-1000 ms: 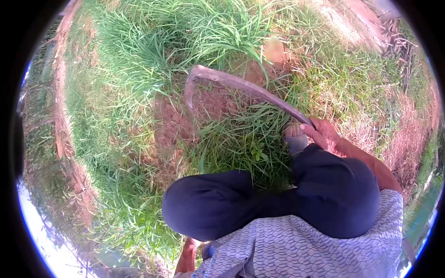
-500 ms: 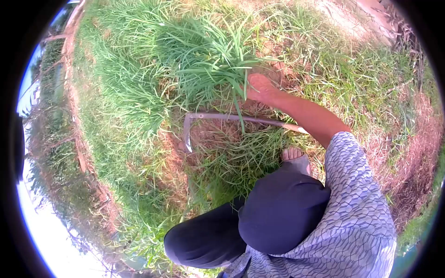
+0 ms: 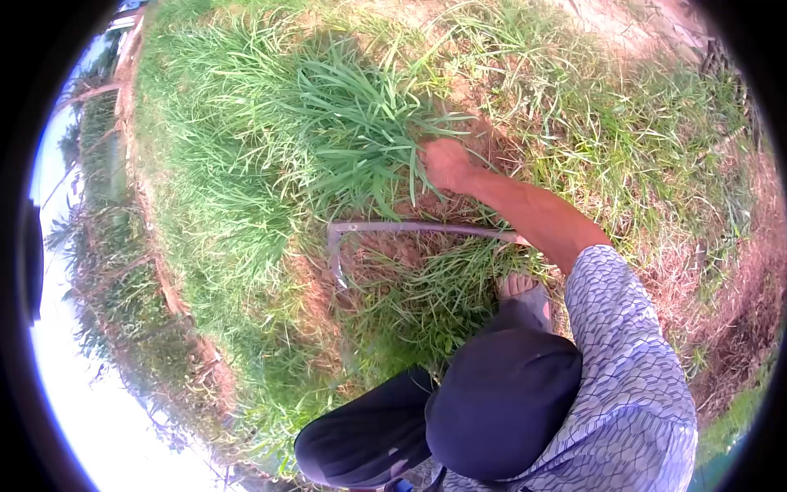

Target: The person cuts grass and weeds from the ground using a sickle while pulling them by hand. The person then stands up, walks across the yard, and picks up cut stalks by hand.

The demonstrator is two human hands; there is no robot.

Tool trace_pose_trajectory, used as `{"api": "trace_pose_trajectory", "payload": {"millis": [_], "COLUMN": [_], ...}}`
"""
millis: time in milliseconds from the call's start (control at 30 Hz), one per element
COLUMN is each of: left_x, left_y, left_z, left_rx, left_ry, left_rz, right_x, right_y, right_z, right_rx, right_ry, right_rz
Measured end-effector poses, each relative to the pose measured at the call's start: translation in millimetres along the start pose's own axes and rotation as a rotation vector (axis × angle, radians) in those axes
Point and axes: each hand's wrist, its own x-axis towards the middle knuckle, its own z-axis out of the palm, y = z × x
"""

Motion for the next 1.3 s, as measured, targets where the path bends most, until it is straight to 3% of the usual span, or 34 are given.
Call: {"api": "trace_pose_trajectory", "payload": {"millis": [33, 67, 133, 167, 233, 267, 333, 400, 467, 500, 533, 600, 633, 700, 733, 800, 833, 867, 900, 933, 1000, 1067, 1133, 1200, 1267, 1300], "left_x": [2.0, 4.4, 7.7, 10.8, 17.6, 21.5, 32.6, 37.1, 16.0, 9.5, 11.9, 15.5, -21.7, -35.1, -43.9, -57.7, -66.8, -78.4, -93.2, -100.1, -106.4, -110.1, -102.2, -82.6, -65.1, -51.7], "left_y": [4.0, 7.2, 13.3, 18.1, 26.9, 31.6, 41.9, 56.4, 90.1, 103.6, 105.7, 105.3, 124.2, 122.9, 122.9, 138.1, 149.3, 158.2, 168.2, 175.0, 187.3, 201.1, 212.8, 223.1, 242.0, 253.0], "left_z": [2.8, 6.0, 9.0, 10.5, 14.4, 16.5, 19.1, 24.4, 45.4, 53.1, 53.2, 53.3, 77.0, 82.9, 84.7, 85.1, 84.9, 88.0, 94.5, 97.7, 101.2, 103.8, 101.6, 98.8, 93.7, 89.4], "left_rx": [0.001, -0.001, 0.002, 0.003, 0.004, 0.004, -0.001, 0.044, 0.215, 0.392, 0.380, 0.130, 0.071, 0.167, 0.286, 0.353, 0.571, 0.787, 0.719, 0.707, 0.709, 0.599, 0.483, 0.681, 0.788, 1.027], "left_ry": [-0.009, -0.019, -0.030, -0.041, -0.062, -0.074, -0.104, -0.140, -0.191, -0.229, -0.217, -0.282, -0.284, -0.369, -0.464, -0.548, -0.591, -0.623, -0.637, -0.625, -0.625, -0.601, -0.571, -0.614, -0.622, -0.659], "left_rz": [0.012, 0.023, 0.048, 0.064, 0.105, 0.127, 0.196, 0.279, 0.353, 0.417, 0.436, 0.218, 0.243, 0.267, 0.253, 0.260, 0.361, 0.458, 0.418, 0.442, 0.441, 0.417, 0.388, 0.484, 0.466, 0.529], "right_x": [-25.4, -43.0, -75.3, -89.1, -105.0, -102.3, -90.5, -79.2, -90.7, -99.1, -107.3, -110.7, -108.2, -102.9, -104.0, -106.5, -109.7, -112.6, -110.5, -107.8, -117.0, -124.2, -141.4, -166.1, -185.1, -190.5], "right_y": [-8.9, -7.1, 3.9, 12.4, 29.0, 26.5, 17.9, 10.6, -18.0, -25.3, -29.3, -17.6, -21.3, -29.8, -34.4, -40.6, -36.1, -27.6, -33.4, -32.6, -44.9, -27.1, -30.9, -44.5, -32.4, -21.1], "right_z": [-23.1, -24.7, -24.4, -22.8, -20.8, -23.2, -31.1, -23.8, -28.3, -28.1, -22.0, 0.3, -4.0, -20.9, -29.5, -46.0, -43.9, -34.9, -41.2, -51.9, -99.0, -101.0, -131.3, -173.1, -182.6, -186.6], "right_rx": [0.113, 0.103, -0.039, -0.037, -0.005, -0.009, -0.134, -0.182, -0.240, -0.294, -0.346, -0.306, -0.315, -0.147, -0.155, 0.312, 0.294, 0.199, 0.107, 0.093, 0.194, 0.248, 0.515, 0.782, 0.912, 1.041], "right_ry": [0.081, 0.072, -0.255, -0.257, -0.482, -0.486, -0.337, -0.267, -0.576, -0.582, -0.589, -0.494, -0.479, -0.630, -0.620, -0.923, -0.916, -0.761, -0.603, -0.591, -0.534, -0.448, -0.360, -0.394, -0.302, -0.210], "right_rz": [-0.173, -0.171, -0.357, -0.355, -0.633, -0.637, -0.466, -0.487, -0.283, -0.271, -0.265, -0.262, -0.300, -0.129, -0.157, 0.162, 0.140, 0.019, -0.105, -0.127, -0.093, -0.108, -0.108, 0.134, 0.146, 0.161]}}
